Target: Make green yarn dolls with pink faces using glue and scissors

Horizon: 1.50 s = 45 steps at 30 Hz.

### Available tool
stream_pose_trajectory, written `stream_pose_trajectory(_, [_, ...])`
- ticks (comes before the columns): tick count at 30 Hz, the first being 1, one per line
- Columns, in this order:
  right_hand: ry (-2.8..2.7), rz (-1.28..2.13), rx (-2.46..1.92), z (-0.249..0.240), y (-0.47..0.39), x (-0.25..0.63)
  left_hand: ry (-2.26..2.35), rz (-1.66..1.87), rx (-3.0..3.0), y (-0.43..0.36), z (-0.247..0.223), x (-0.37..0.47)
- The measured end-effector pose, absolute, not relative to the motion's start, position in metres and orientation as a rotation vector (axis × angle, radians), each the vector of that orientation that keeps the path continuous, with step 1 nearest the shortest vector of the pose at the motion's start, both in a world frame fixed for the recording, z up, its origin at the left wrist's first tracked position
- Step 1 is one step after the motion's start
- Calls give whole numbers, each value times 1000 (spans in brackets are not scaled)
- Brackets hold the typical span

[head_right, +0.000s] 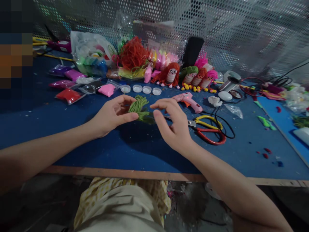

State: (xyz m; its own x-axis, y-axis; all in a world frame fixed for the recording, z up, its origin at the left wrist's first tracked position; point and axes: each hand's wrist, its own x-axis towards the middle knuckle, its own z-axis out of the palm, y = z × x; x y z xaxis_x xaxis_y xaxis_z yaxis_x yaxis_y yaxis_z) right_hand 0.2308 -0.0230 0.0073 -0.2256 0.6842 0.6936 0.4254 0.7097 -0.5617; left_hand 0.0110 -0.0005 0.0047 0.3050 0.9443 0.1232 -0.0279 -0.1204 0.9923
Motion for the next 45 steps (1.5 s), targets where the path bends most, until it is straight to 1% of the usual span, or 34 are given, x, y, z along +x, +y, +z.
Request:
stream_pose_trajectory(4, [-1915, 546, -879, 10, -30, 223, 878, 1024, 1562, -2, 4, 10])
stream_pose_trajectory(13, [-1529, 1156, -1042, 6, -28, 221, 814, 957, 1707, -7, 2, 6])
stream_pose_trajectory(19, [-1374, 1391, -1115, 8, -27, 220, 909, 1006, 1878, -11, 7, 7])
stream_pose_trajectory(22, [-1330, 1438, -1119, 9, -27, 218, 947, 1033, 1969, -13, 9, 7])
stream_pose_trajectory(26, [-1325, 1416, -1129, 7, -26, 218, 961, 1052, 1999, -13, 8, 7])
stream_pose_trajectory(36, [-1276, 1272, -1105, 2, -22, 219, 912, 1056, 1627, -3, 6, 6])
stream_pose_trajectory(45, [-1399, 1376, -1073, 6, -24, 218, 939, 1110, 1317, 5, 4, 7])
